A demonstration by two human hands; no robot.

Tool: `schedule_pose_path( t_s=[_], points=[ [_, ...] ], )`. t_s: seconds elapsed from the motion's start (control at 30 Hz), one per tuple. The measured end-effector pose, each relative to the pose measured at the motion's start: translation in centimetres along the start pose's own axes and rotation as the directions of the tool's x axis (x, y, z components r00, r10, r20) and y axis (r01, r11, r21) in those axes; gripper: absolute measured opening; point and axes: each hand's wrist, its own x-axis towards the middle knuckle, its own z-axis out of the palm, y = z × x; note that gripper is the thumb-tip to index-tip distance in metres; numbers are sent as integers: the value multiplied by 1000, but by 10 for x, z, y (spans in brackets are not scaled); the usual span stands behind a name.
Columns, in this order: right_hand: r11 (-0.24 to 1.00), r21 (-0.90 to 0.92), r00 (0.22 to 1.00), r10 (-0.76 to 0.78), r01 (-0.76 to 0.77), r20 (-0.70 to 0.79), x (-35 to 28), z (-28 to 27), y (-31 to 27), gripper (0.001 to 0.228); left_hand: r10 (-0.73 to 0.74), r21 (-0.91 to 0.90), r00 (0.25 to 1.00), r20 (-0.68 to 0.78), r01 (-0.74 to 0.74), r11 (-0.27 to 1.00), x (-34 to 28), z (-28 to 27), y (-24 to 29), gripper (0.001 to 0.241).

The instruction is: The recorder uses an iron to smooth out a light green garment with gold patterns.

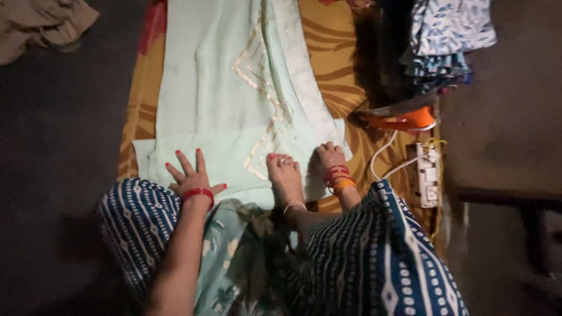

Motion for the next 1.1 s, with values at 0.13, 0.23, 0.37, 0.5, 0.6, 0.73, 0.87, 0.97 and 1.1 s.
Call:
schedule_pose_path(
  t_s=[0.13, 0.23, 0.37, 0.5, 0.6, 0.73, 0.87, 0.97, 1.1],
  points=[
    [996, 54, 992, -78, 73, 95, 29, -39, 4, 31, 17, 32, 999, -38, -16, 999, 16, 1, 5, 128],
    [973, 217, 992, -100, 81, 77, 65, -78, 5, 27, 27, 19, 995, -101, -25, 1000, 29, -10, 4, 90],
    [894, 442, 996, -41, 70, -73, 145, -93, 19, 19, 168, -152, 884, -436, -257, 955, 78, -40, 9, 39],
    [801, 597, 992, 23, 54, -120, 233, -113, -2, 27, 262, -275, 662, -702, -591, 759, 202, -28, -1, 31],
    [694, 702, 965, 44, 158, -260, 301, -101, -8, 32, 99, -555, 793, -601, -502, 663, 247, -68, 9, 40],
    [681, 716, 916, 178, 150, -361, 353, -103, -27, 53, -167, -766, 940, -298, -130, 630, 233, -169, 55, 43],
    [704, 710, 931, 258, 1, -258, 396, -114, -35, 59, -117, -686, 892, -436, -246, 684, 300, -191, 71, 52],
    [658, 748, 980, 193, -91, -51, 411, -105, -30, 48, 24, -652, 828, -561, -459, 603, 337, -192, 67, 64],
    [497, 854, 986, 129, -154, 102, 409, -127, -32, 42, -2, -776, 880, -475, -417, 472, 354, -205, 77, 70]
  ],
)
